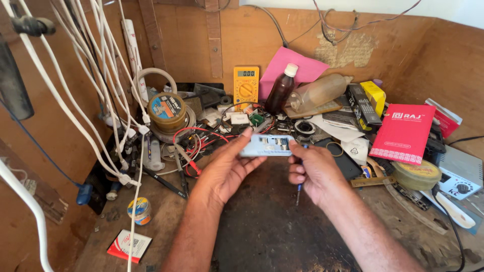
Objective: The person uses a small screwdriver to remove screws from a disassembled mobile phone and then applies a substance from a tube onto the phone's internal components. The person continues to manipulate the phone and apply the substance throughout the clip.
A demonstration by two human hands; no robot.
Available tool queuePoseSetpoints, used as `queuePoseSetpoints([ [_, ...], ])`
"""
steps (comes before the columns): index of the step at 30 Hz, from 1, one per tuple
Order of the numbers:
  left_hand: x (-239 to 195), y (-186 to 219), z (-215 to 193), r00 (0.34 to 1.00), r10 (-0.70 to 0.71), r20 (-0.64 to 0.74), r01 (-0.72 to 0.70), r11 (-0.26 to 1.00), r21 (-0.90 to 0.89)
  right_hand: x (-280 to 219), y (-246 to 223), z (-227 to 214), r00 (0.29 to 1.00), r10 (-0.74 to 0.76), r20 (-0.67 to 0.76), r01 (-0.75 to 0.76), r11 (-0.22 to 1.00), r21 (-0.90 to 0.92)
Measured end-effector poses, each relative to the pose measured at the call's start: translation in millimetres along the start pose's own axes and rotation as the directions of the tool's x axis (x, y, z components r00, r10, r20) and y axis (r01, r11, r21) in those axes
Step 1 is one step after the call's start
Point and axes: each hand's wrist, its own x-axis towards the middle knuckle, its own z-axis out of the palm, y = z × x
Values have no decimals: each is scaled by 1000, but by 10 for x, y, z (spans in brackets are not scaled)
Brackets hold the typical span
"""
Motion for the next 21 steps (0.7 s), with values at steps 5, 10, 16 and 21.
queuePoseSetpoints([
  [5,117,-161,-99,997,79,-26,-77,994,72,-103,107,54,993,29,112,-26,999,-28],
  [10,144,-203,-197,980,132,-148,-113,985,131,-234,33,-39,970,-216,108,240,901,-362],
  [16,91,-200,-114,969,165,-186,-109,954,278,-146,-629,-673,774,-621,122,394,323,-860],
  [21,85,-176,-53,966,160,-204,-88,943,322,28,-671,-914,826,-539,166,217,32,-976],
])
